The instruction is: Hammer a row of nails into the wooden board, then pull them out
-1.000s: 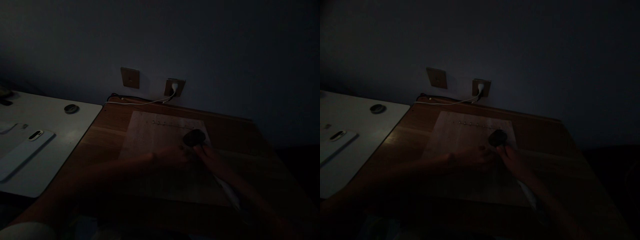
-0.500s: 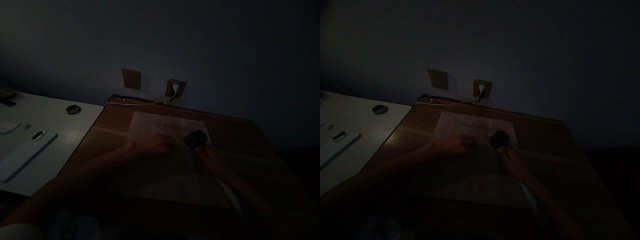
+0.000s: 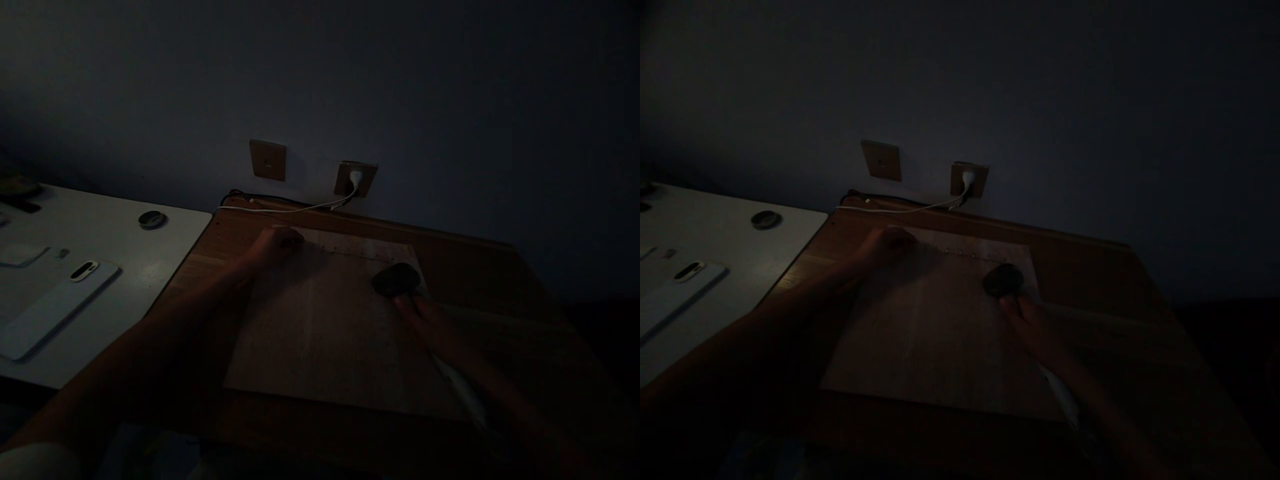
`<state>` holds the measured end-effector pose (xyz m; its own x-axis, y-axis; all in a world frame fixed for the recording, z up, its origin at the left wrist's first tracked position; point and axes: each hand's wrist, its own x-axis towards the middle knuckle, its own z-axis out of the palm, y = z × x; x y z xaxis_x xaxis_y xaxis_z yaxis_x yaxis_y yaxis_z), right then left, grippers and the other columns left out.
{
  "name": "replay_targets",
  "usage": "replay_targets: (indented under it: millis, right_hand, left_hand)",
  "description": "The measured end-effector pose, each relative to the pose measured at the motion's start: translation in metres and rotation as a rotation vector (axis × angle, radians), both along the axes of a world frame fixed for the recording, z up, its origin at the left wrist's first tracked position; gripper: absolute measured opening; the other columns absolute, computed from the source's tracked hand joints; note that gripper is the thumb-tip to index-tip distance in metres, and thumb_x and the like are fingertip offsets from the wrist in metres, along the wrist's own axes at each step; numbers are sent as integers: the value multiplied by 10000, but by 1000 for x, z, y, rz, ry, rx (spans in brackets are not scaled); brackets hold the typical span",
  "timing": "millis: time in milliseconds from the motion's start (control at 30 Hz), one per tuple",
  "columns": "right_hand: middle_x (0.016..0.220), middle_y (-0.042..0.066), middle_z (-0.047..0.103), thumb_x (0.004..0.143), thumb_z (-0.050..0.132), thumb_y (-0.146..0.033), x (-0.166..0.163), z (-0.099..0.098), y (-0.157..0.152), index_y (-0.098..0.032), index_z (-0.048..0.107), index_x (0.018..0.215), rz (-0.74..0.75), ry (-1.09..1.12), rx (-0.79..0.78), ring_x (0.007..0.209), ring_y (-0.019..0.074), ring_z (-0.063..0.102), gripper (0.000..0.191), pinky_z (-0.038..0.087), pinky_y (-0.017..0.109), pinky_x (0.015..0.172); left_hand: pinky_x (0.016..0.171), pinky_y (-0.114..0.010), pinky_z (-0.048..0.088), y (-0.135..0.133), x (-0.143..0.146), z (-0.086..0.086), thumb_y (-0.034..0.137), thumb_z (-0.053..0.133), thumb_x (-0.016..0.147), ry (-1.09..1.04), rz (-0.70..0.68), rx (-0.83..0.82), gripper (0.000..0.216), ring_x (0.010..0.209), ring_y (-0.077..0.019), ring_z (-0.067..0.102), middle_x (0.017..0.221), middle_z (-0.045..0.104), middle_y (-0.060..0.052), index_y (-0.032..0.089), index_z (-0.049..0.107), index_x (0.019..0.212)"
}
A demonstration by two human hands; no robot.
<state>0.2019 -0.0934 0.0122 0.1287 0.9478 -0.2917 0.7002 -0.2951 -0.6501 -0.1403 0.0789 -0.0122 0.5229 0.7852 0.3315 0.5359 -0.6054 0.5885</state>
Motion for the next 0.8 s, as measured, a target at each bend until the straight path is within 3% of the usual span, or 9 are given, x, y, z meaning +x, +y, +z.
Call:
replay_targets:
  millis: [400, 533, 633, 700, 800]
  right_hand:
    - [565, 24, 580, 891, 435, -662, -2, 3, 0, -261, 531, 722, -5, -71, 36, 550, 216, 582, 446, 402, 315, 491]
    - [515, 5, 514, 875, 413, -674, -3, 6, 0, -280, 485, 673, 9, -73, 28, 512, 207, 542, 448, 383, 312, 479]
    - [612, 40, 597, 856, 440, -648, -7, 9, 4, -265, 514, 667, 35, -107, 77, 585, 218, 589, 433, 414, 323, 524]
    - [655, 53, 631, 858, 451, -628, -16, 14, 10, -254, 529, 667, 63, -111, 104, 617, 224, 612, 426, 418, 322, 536]
    - [571, 3, 566, 904, 443, -594, -40, 25, 26, -248, 550, 752, 133, -64, 86, 540, 198, 575, 393, 378, 295, 493]
  left_hand:
    - [859, -312, 550, 0, 0, -2, 185, 575, 899, 83, -94, 154, 223, 907, -197, 709, 949, 755, -98, 165, 778, 991]
    - [813, -281, 545, -2, 4, -5, 162, 598, 847, 29, -12, 95, 200, 870, -185, 703, 913, 750, -71, 172, 774, 943]
    - [800, -268, 540, -1, 6, -5, 189, 608, 843, 8, -9, 32, 189, 857, -180, 707, 913, 761, -56, 178, 776, 929]
    - [784, -255, 535, 0, 6, -4, 198, 612, 845, -8, -3, -7, 208, 841, -171, 708, 915, 766, -49, 177, 771, 977]
    - [697, -221, 512, 0, 6, -4, 175, 628, 812, -35, 36, -60, 256, 757, -143, 684, 869, 754, -34, 158, 741, 1042]
